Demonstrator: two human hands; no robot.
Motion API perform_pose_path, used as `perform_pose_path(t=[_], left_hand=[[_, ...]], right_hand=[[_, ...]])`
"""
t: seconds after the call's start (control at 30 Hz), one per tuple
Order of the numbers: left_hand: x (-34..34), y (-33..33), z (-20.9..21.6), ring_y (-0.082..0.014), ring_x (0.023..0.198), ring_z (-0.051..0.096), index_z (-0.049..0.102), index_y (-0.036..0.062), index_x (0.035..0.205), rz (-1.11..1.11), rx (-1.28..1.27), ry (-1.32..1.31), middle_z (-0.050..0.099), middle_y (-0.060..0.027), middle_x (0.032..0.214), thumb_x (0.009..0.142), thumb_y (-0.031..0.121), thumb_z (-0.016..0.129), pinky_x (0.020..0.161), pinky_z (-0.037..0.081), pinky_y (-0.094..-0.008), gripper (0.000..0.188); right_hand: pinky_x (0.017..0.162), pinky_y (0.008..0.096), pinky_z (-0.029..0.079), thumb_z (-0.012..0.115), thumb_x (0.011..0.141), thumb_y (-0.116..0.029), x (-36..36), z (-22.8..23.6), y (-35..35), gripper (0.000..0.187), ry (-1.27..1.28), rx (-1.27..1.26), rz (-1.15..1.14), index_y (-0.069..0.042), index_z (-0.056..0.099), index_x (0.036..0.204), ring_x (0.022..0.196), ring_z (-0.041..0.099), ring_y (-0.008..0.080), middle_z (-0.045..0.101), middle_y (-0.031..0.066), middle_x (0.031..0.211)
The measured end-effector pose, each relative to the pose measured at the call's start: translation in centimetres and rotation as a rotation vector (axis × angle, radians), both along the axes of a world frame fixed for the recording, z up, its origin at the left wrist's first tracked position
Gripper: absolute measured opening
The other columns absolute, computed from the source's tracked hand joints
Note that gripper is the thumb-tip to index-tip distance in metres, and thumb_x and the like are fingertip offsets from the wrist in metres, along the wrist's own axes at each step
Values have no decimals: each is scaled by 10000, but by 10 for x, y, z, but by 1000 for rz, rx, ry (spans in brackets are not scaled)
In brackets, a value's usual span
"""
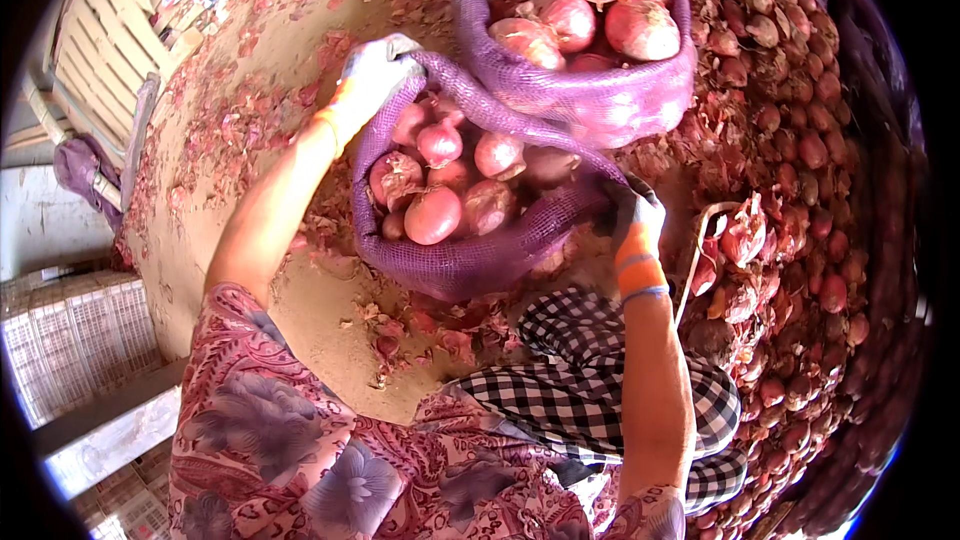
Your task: The person sorts onions by hand, picking them from a large pile, removing loose outer skins, and placing them into mesh bags and plastic crates.
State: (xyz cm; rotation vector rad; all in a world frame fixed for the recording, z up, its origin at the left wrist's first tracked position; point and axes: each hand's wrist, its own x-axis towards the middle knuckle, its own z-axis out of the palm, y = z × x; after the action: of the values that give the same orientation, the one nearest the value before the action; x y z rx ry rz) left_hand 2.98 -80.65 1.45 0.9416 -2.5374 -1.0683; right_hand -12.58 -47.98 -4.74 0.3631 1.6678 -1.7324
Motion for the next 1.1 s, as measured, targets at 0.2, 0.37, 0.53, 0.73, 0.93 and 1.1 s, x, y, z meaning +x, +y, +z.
perform_pose_path(t=[0.2,0.37,0.53,0.73,0.93,1.1], left_hand=[[54,110,-27,-367,1110,482,502,107,1219,84,-637,115,529,-124,1186,802,314,629,937,388,-447,482],[52,145,-45,-409,1263,283,408,125,1327,-102,-517,-129,406,-133,1330,752,362,650,993,305,-524,668],[39,149,-60,-397,1237,318,426,135,1315,-74,-627,-244,459,-120,1252,766,357,614,900,364,-526,620],[55,160,-77,-343,1231,345,533,190,1232,89,-685,-132,492,-39,1245,810,331,548,895,367,-518,444],[65,165,-79,-407,1156,393,626,203,1048,198,-683,-133,516,34,1218,756,317,589,861,382,-540,316],[65,165,-84,-402,1131,411,636,201,984,207,-811,1,525,24,1196,766,301,592,855,380,-517,244]], right_hand=[[333,268,444,614,738,-44,7,4,9,325,30,28,63,9,578,1057,476,573,166,641,100,794],[374,291,488,601,748,-47,19,16,-1,304,30,19,106,-4,590,1049,511,595,185,645,94,810],[380,293,489,604,760,-50,23,14,-1,290,19,-24,34,-15,589,1048,496,584,188,646,98,807],[392,296,493,618,773,-90,23,18,-7,249,-11,-30,170,-12,591,1008,501,592,196,638,90,781],[439,317,510,613,780,-109,37,16,-9,258,-8,13,254,-43,582,1027,532,604,215,639,87,802],[491,320,503,633,783,-173,25,15,7,440,-28,27,381,-71,508,1192,598,606,206,633,81,890]])
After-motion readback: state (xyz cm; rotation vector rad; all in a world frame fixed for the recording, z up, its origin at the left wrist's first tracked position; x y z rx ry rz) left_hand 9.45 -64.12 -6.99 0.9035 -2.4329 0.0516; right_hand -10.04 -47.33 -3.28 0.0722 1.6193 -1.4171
